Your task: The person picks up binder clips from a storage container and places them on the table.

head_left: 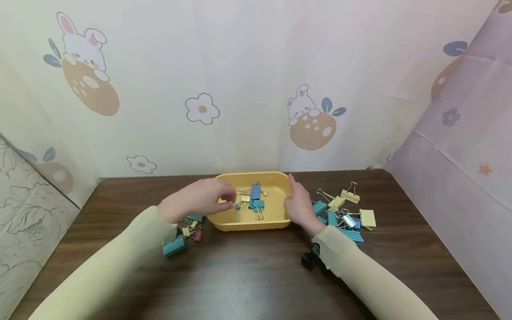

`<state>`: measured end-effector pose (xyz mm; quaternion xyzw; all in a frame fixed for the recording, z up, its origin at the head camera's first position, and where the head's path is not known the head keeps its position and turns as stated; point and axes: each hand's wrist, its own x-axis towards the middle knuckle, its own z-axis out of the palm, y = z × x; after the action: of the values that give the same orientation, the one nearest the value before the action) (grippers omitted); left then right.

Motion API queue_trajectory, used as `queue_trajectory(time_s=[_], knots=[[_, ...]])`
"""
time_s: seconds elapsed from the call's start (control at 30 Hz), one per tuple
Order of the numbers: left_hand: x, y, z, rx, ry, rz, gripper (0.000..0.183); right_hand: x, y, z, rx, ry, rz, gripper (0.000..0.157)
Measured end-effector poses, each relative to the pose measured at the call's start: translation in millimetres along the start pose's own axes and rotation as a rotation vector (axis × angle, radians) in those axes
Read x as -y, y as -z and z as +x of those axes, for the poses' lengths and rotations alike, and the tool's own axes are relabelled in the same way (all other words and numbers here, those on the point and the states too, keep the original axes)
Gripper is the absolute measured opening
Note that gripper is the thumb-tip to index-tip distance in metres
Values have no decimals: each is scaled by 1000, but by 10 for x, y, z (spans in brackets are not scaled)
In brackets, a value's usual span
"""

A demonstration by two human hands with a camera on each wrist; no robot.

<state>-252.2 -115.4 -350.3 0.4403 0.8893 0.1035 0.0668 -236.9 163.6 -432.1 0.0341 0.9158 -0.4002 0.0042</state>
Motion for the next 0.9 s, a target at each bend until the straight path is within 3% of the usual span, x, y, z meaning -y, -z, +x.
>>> queue_trajectory(time_s=[0.1,0.27,0.47,0.67,0.77,0.9], knots=[[-44,11,232,59,-21,-7,7,-4,-3,-5,4,-2,4,78],[-94,-60,580,91,-93,30,9,-22,-2,-3,-7,24,-2,79],[-156,-191,879,184,-118,114,2,-29,-6,2,-15,53,-19,79],[-200,-292,1005,320,-35,153,27,-24,-16,0,-28,61,-34,79],[-241,-328,1024,341,-26,203,39,-21,-19,7,-30,64,-36,79],[-274,-357,1042,351,-42,279,39,-16,-14,21,-31,66,-40,78]])
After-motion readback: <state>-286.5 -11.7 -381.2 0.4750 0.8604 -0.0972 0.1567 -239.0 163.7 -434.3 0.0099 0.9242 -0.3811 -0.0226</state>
